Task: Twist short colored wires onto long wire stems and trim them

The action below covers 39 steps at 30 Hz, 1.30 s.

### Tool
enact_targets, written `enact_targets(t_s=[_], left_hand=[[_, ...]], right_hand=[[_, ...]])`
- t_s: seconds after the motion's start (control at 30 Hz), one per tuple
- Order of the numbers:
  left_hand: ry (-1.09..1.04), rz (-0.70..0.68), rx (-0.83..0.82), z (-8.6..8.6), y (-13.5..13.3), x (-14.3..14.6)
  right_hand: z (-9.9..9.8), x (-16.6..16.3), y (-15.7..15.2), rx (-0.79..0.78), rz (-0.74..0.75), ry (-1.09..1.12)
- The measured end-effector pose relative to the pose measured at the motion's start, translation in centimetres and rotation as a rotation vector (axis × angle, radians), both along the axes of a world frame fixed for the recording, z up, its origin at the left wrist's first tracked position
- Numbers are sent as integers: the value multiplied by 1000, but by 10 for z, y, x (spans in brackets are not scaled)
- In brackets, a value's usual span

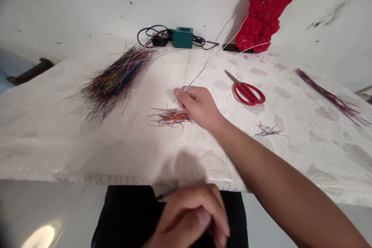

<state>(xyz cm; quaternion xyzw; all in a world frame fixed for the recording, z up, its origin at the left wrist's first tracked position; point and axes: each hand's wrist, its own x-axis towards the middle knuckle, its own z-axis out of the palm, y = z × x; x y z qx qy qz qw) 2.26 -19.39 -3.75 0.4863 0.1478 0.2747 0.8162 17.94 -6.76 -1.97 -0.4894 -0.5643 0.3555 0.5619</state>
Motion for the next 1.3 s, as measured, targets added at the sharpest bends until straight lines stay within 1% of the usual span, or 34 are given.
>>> enact_targets(t_s=[0.07, 0.1, 0.13, 0.17, 0.23, 0.27, 0.3, 0.33, 0.37, 0.43, 0.53, 0.6, 0.7, 0.97, 1.07, 1.2, 1.3], left_hand=[[98, 94, 282, 14, 25, -22], [130, 102, 453, 21, 40, -33], [209, 98, 606, 30, 56, -43], [260, 135, 765, 38, 73, -51], [372, 389, 1055, 51, 107, -62], [429, 448, 1189, 55, 123, -65], [493, 458, 1308, 56, 138, -67], [543, 437, 1404, 55, 151, -67], [577, 380, 1456, 52, 162, -68], [638, 338, 1465, 40, 178, -69], [639, 286, 1433, 21, 189, -73], [618, 327, 1414, 15, 190, -75], [597, 353, 1416, 14, 189, -76], [606, 298, 1450, 10, 193, -73], [609, 267, 1448, 11, 192, -72], [665, 217, 1434, 13, 190, -70], [657, 207, 1426, 14, 189, -69]], right_hand=[[0, 0, 0, 6, -6, -19], [0, 0, 0, 3, -10, -28], [0, 0, -1, -4, -12, -37], [0, 0, -1, -11, -13, -44], [0, 0, -1, -16, -10, -52], [0, 0, -1, -15, -9, -55], [0, 0, -1, -12, -10, -56], [0, -1, -1, -7, -12, -58], [0, -1, -1, -5, -16, -62], [0, -1, -2, -6, -19, -71], [-1, -2, -2, -11, -20, -82], [-1, -3, -2, -5, -28, -88], [-2, -3, -3, 9, -43, -104], [3, -2, -4, 22, -46, -146], [3, -3, -4, 21, -48, -168], [3, -3, -5, 27, -48, -182], [3, -3, -5, 30, -47, -185]])
